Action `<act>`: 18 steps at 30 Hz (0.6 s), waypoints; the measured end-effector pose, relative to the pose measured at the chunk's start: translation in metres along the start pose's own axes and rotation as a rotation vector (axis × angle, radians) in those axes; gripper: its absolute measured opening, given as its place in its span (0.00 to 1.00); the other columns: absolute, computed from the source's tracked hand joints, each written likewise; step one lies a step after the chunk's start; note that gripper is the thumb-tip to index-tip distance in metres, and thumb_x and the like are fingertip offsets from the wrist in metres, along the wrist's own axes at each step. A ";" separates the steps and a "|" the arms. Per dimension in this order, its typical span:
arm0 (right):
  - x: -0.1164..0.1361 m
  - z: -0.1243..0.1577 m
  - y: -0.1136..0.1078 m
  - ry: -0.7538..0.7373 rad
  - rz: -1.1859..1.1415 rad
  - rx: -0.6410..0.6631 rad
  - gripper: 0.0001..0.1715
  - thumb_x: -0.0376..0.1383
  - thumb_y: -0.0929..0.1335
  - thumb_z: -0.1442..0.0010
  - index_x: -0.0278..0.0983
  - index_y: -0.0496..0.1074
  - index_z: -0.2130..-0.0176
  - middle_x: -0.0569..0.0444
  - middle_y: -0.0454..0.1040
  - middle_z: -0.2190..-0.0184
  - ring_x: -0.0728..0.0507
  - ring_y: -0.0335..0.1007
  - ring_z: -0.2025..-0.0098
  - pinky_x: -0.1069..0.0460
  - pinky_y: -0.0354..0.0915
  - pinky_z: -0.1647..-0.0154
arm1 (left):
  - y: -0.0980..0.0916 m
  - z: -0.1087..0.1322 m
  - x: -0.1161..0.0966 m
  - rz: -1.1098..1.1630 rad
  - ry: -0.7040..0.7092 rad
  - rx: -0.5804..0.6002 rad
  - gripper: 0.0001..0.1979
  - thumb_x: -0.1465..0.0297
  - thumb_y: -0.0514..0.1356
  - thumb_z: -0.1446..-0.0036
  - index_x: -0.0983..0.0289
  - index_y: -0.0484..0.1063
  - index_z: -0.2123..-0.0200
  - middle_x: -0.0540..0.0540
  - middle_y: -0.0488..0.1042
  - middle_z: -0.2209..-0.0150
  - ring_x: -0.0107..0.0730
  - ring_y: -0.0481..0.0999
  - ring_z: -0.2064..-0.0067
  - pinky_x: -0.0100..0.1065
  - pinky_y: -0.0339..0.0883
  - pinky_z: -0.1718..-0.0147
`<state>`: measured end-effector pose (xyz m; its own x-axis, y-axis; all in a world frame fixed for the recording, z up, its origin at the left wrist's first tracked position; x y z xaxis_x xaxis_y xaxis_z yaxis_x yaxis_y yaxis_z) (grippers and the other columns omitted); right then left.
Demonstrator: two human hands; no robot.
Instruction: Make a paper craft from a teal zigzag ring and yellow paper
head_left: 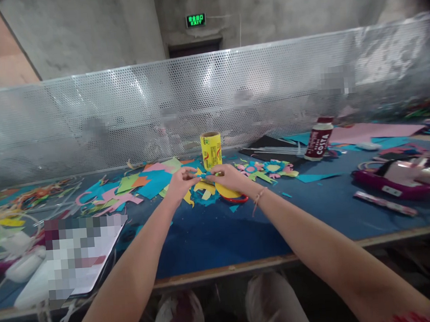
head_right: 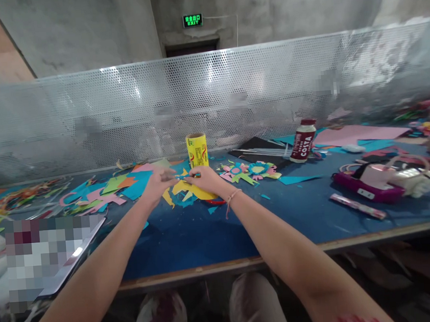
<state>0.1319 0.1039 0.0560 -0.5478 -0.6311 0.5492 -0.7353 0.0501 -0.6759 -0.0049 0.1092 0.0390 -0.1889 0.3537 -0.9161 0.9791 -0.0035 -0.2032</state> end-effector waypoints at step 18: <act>-0.020 -0.002 -0.006 0.127 -0.163 0.044 0.22 0.50 0.62 0.47 0.34 0.67 0.77 0.57 0.63 0.79 0.51 0.56 0.75 0.54 0.52 0.74 | -0.005 0.001 0.020 0.139 -0.181 -0.056 0.15 0.65 0.68 0.67 0.66 0.70 0.74 0.52 0.72 0.78 0.28 0.70 0.74 0.30 0.62 0.74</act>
<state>0.1462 0.1175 0.0504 -0.4710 -0.5252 0.7087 -0.8019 -0.0798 -0.5921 -0.0140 0.1151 0.0215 -0.0577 0.1799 -0.9820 0.9983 0.0137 -0.0561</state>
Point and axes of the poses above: each hand's wrist, its own z-axis away from the middle knuckle, its own y-axis out of the palm, x = y × z, the point moved 9 cm from there along -z, towards the middle knuckle
